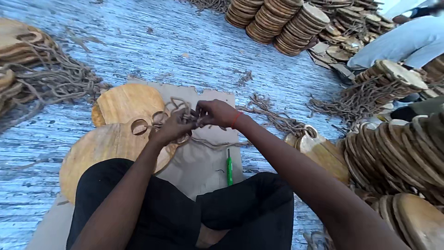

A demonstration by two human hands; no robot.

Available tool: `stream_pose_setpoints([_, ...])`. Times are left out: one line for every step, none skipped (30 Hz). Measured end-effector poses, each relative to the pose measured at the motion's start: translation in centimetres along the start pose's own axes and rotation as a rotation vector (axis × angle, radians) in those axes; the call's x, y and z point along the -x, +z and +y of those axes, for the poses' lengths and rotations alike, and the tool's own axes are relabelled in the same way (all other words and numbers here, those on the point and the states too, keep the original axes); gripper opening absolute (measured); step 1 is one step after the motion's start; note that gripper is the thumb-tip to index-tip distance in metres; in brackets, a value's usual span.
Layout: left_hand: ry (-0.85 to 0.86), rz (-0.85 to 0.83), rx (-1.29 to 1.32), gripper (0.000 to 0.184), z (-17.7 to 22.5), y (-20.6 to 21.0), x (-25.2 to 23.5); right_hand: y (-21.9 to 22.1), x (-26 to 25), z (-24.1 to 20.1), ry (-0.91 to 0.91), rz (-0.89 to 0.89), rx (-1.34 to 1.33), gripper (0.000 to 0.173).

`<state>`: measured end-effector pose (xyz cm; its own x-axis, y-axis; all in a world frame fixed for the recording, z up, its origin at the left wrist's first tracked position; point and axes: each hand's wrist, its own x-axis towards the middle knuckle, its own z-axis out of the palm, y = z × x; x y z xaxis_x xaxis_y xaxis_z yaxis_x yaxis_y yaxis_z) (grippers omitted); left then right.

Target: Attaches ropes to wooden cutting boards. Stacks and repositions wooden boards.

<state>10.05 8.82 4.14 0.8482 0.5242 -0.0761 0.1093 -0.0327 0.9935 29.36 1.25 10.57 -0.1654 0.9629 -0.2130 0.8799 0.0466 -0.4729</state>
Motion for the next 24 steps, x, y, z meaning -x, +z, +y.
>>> stream_pose_setpoints([-0.043, -0.050, -0.059, 0.032, -0.4, 0.9, -0.3, 0.5, 1.1, 1.6, 0.030, -0.026, 0.051, 0.037])
stream_pose_setpoints([-0.076, -0.087, -0.133, 0.034, -1.0, 1.8, -0.6, 1.0, 2.4, 3.5, 0.064, -0.053, 0.106, 0.034])
stream_pose_setpoints([-0.109, -0.111, -0.211, 0.037, -1.5, 2.7, -0.7, 1.2, 3.8, 5.5, 0.107, -0.071, 0.151, 0.029])
stream_pose_setpoints([-0.139, -0.142, -0.285, 0.040, -2.5, 3.4, -1.0, 1.3, 5.3, 7.7, 0.152, -0.078, 0.186, 0.025])
stream_pose_setpoints([-0.171, -0.183, -0.335, 0.043, -3.7, 3.9, -1.4, 1.5, 6.9, 9.6, 0.199, -0.068, 0.188, 0.023])
stream_pose_setpoints([-0.190, -0.224, -0.372, 0.043, -4.7, 4.3, -1.9, 1.6, 8.4, 11.3, 0.248, -0.045, 0.161, 0.021])
stream_pose_setpoints([-0.207, -0.258, -0.391, 0.044, -5.3, 4.6, -2.2, 2.0, 9.8, 12.7, 0.299, -0.020, 0.124, 0.021])
stream_pose_setpoints([-0.219, -0.281, -0.387, 0.045, -5.6, 4.8, -2.4, 2.6, 10.9, 14.0, 0.346, 0.004, 0.086, 0.021])
stream_pose_setpoints([-0.227, -0.291, -0.370, 0.046, -5.8, 5.0, -2.6, 3.5, 11.9, 15.2, 0.394, 0.018, 0.045, 0.021])
stream_pose_setpoints([-0.232, -0.291, -0.347, 0.047, -5.8, 5.0, -2.7, 4.6, 12.7, 16.2, 0.435, 0.026, 0.005, 0.022])
stream_pose_setpoints([-0.239, -0.283, -0.325, 0.048, -6.0, 5.0, -2.8, 5.9, 13.3, 17.1, 0.475, 0.035, -0.024, 0.024])
stream_pose_setpoints([-0.256, -0.271, -0.303, 0.049, -6.2, 4.9, -2.8, 7.3, 13.9, 18.0, 0.522, 0.045, -0.040, 0.026])
stream_pose_setpoints([-0.289, -0.246, -0.274, 0.050, -6.4, 4.8, -2.9, 8.8, 14.5, 18.9, 0.575, 0.070, -0.040, 0.028])
stream_pose_setpoints([-0.341, -0.203, -0.239, 0.050, -6.4, 4.8, -2.8, 10.4, 15.2, 19.8, 0.640, 0.105, -0.023, 0.033])
stream_pose_setpoints([-0.399, -0.139, -0.191, 0.049, -6.3, 4.7, -2.8, 11.9, 15.8, 20.4, 0.712, 0.136, 0.004, 0.036])
stream_pose_setpoints([-0.440, -0.055, -0.133, 0.049, -6.1, 4.5, -2.7, 13.5, 16.3, 20.8, 0.777, 0.180, 0.019, 0.038])
stream_pose_setpoints([-0.451, 0.039, -0.061, 0.048, -5.8, 4.1, -2.8, 14.9, 16.8, 21.0, 0.830, 0.220, 0.023, 0.041])
stream_pose_setpoints([-0.442, 0.144, 0.024, 0.045, -5.6, 3.4, -3.0, 15.9, 17.0, 21.1, 0.872, 0.240, 0.026, 0.044])
stream_pose_setpoints([-0.407, 0.277, 0.113, 0.039, -5.2, 2.8, -3.2, 16.4, 16.8, 21.3, 0.894, 0.243, 0.051, 0.045])
stream_pose_setpoints([-0.353, 0.411, 0.199, 0.034, -4.7, 1.9, -3.4, 16.4, 16.6, 21.3, 0.896, 0.225, 0.099, 0.042])
stream_pose_setpoints([-0.276, 0.536, 0.286, 0.029, -4.1, 1.0, -3.5, 16.2, 16.3, 21.2, 0.891, 0.189, 0.160, 0.037])
stream_pose_setpoints([-0.188, 0.641, 0.389, 0.024, -3.3, 0.0, -3.4, 16.2, 16.1, 21.3, 0.874, 0.158, 0.218, 0.032])
stream_pose_setpoints([-0.102, 0.727, 0.504, 0.020, -2.4, -1.1, -3.2, 16.3, 16.0, 21.4, 0.847, 0.154, 0.269, 0.026])
stream_pose_setpoints([-0.027, 0.790, 0.621, 0.014, -1.4, -2.3, -2.9, 16.5, 15.8, 21.7, 0.814, 0.173, 0.305, 0.024])
